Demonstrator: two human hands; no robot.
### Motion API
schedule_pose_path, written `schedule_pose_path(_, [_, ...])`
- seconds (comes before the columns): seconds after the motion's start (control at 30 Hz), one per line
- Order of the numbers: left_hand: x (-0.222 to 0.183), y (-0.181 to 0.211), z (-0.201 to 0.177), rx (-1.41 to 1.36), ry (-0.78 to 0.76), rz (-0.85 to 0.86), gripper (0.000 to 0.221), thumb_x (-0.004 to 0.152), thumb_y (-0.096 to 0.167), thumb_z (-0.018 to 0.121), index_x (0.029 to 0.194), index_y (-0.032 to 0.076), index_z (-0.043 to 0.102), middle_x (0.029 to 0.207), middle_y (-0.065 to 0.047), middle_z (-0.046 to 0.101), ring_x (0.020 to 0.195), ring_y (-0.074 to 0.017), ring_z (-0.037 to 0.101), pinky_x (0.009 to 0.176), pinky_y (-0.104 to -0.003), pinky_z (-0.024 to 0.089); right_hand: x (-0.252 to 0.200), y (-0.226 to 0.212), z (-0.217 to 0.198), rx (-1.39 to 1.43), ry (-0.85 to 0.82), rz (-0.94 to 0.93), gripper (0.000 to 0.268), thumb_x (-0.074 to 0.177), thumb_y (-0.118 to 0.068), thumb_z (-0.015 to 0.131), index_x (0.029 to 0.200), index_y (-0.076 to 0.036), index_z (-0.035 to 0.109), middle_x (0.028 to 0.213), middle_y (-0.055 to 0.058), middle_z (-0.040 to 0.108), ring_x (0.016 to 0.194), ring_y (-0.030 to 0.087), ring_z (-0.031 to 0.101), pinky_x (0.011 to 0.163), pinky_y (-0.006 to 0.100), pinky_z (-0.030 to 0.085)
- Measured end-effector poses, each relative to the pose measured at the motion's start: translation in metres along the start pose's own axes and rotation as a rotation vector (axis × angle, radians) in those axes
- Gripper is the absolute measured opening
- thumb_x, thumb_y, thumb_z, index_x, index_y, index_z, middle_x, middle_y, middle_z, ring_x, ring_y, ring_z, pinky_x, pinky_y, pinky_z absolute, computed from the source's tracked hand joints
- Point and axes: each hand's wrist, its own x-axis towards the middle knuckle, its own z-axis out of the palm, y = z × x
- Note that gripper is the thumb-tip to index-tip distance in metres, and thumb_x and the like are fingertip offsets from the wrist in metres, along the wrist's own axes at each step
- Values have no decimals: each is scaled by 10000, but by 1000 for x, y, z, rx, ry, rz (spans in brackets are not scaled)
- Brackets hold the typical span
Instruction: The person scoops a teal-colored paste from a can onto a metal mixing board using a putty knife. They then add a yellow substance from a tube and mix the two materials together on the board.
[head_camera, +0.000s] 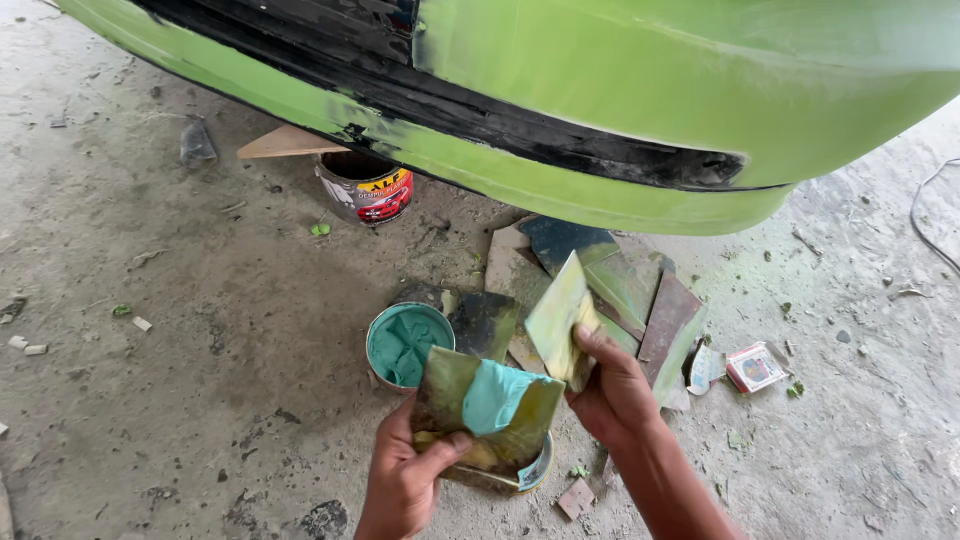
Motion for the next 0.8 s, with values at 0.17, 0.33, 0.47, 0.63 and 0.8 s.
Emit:
schedule_pose_path(0.17, [5, 11, -8, -229, -75, 74, 431, 734, -29, 726, 1158, -58, 656, 1018, -187, 752, 897, -347, 694, 750, -480, 574, -13, 13, 2, -90, 1, 105, 406, 826, -9, 678, 1212, -9, 553, 1038, 180, 674, 873, 293, 669, 648, 398, 597])
schedule_pose_path(0.33, [1, -8, -11, -274, -82, 10, 402, 694, -26, 748, 1088, -47, 672, 935, -150, 747, 792, -278, 678, 692, -387, 544, -8, 19, -12, 67, 99, 79, 310, 902, -54, 626, 1210, -26, 608, 1071, 135, 716, 903, 237, 706, 755, 348, 607])
schedule_pose_path(0.47, [-1, -16, -8, -291, -42, -78, 472, 693, -44, 729, 1160, -69, 661, 981, -183, 751, 857, -324, 693, 744, -446, 559, -17, 25, -11, -7, 19, 62, 329, 861, -16, 666, 1172, -15, 560, 960, 149, 673, 825, 232, 650, 707, 344, 584])
schedule_pose_path(0.63, [-6, -2, -7, -146, 73, 3, 478, 682, -8, 734, 1153, -63, 678, 882, -189, 769, 737, -335, 716, 627, -483, 608, -23, 19, 7, 72, 62, -133, 364, 886, -7, 597, 1247, 7, 556, 1180, 203, 671, 1060, 287, 655, 901, 397, 560])
schedule_pose_path(0.8, [-4, -10, -13, -171, 7, 105, 409, 765, 37, 739, 1160, -33, 654, 999, -157, 748, 901, -347, 692, 740, -514, 613, -40, 29, 13, -45, -140, -273, 489, 875, -10, 647, 1320, 18, 446, 1187, 269, 601, 1019, 383, 645, 738, 494, 630])
